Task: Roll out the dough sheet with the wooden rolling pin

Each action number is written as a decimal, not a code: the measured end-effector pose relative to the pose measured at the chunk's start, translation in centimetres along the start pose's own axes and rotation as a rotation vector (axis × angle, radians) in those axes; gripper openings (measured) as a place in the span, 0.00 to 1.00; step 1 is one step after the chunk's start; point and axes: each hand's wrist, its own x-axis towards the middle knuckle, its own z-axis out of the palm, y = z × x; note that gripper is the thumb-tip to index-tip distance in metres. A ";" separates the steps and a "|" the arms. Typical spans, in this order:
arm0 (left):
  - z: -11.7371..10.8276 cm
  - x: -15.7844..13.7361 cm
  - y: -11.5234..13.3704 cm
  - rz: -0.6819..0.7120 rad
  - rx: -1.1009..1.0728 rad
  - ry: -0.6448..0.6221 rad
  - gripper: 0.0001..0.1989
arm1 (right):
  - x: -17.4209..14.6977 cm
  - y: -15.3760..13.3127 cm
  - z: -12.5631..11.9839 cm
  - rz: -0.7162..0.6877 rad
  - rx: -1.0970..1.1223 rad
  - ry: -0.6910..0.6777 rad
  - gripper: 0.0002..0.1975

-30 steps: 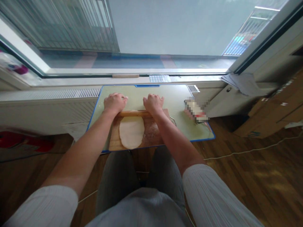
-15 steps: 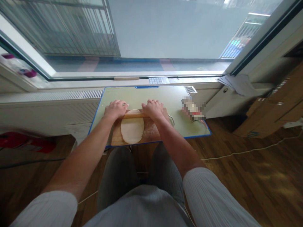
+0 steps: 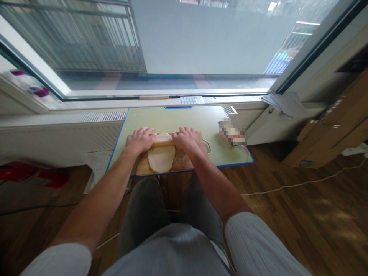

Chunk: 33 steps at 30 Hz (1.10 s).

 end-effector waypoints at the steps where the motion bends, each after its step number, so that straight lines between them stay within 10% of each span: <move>1: 0.1 -0.4 0.0 0.006 0.006 0.015 0.30 | -0.4 -0.1 0.0 0.013 -0.001 0.009 0.26; 33: 1.3 -9.8 -0.5 0.126 -0.016 0.192 0.32 | -7.4 0.0 5.1 0.068 0.116 0.251 0.33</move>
